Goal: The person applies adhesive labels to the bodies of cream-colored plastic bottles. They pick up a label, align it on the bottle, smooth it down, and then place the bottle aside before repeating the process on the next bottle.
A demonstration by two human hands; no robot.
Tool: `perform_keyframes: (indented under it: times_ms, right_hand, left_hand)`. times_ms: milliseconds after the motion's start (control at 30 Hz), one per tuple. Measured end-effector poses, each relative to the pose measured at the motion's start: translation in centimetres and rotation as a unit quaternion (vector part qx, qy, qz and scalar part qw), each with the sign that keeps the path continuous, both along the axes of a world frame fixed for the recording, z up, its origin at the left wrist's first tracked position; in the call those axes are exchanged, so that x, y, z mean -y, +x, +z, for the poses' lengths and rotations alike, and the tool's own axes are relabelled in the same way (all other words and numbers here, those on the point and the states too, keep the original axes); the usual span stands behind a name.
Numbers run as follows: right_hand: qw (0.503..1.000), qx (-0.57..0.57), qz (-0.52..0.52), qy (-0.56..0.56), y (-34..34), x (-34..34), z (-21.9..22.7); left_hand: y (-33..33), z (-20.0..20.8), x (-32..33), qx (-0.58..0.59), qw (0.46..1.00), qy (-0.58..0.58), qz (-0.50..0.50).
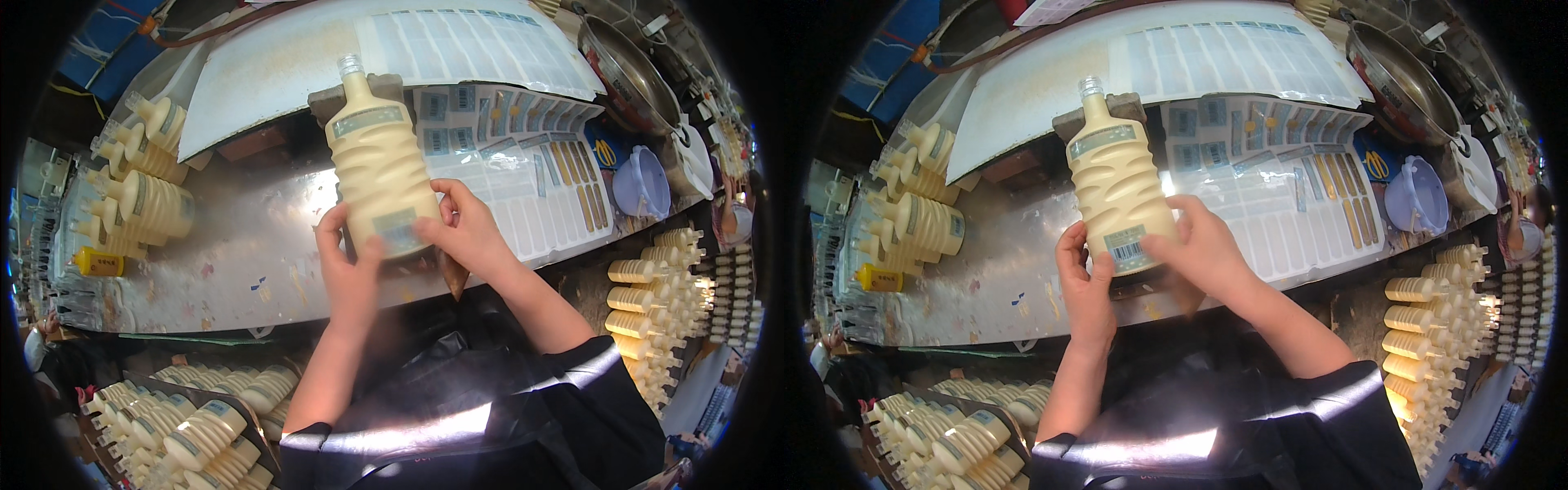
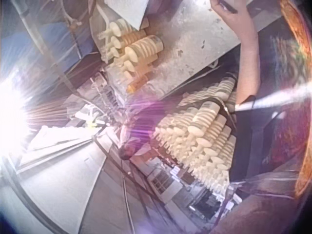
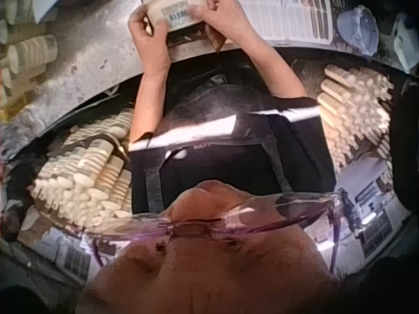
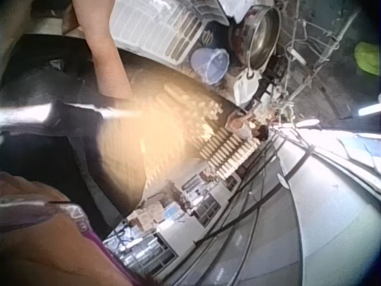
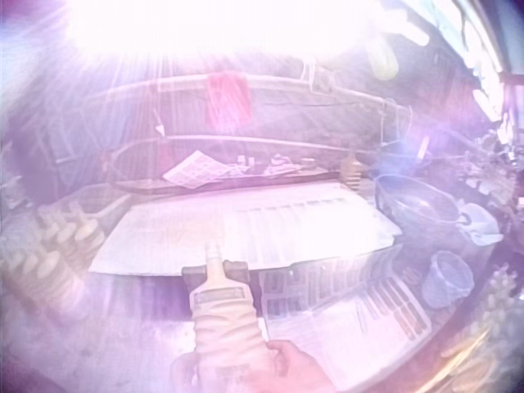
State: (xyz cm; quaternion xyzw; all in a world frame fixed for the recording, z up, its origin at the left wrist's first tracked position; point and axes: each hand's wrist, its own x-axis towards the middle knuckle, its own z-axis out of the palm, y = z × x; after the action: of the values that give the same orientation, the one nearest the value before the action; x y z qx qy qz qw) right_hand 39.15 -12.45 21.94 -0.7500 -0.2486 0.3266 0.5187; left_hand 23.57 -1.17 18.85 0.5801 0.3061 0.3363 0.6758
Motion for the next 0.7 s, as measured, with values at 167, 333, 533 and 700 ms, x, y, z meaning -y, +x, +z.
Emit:
perform_keyframes:
  times_ms: [167,333,533,700]
  right_hand:
    - [1.000,0.007,0.009,-0.010,-0.1,0.2,0.6]
    - [0.995,0.085,0.017,-0.046,-0.8,-0.1,1.2]
    - [0.997,0.077,0.013,-0.027,-0.7,-0.1,0.5]
    - [0.998,0.053,0.004,-0.014,-0.9,-0.2,0.5]
  left_hand:
    - [-0.3,0.4,0.5,0.051,0.998,-0.030,-0.016]
    - [-0.1,0.3,0.6,0.016,1.000,0.001,-0.015]
    - [-0.1,0.1,0.5,0.026,1.000,-0.006,-0.007]
    - [-0.1,0.3,0.7,0.002,1.000,-0.003,0.001]
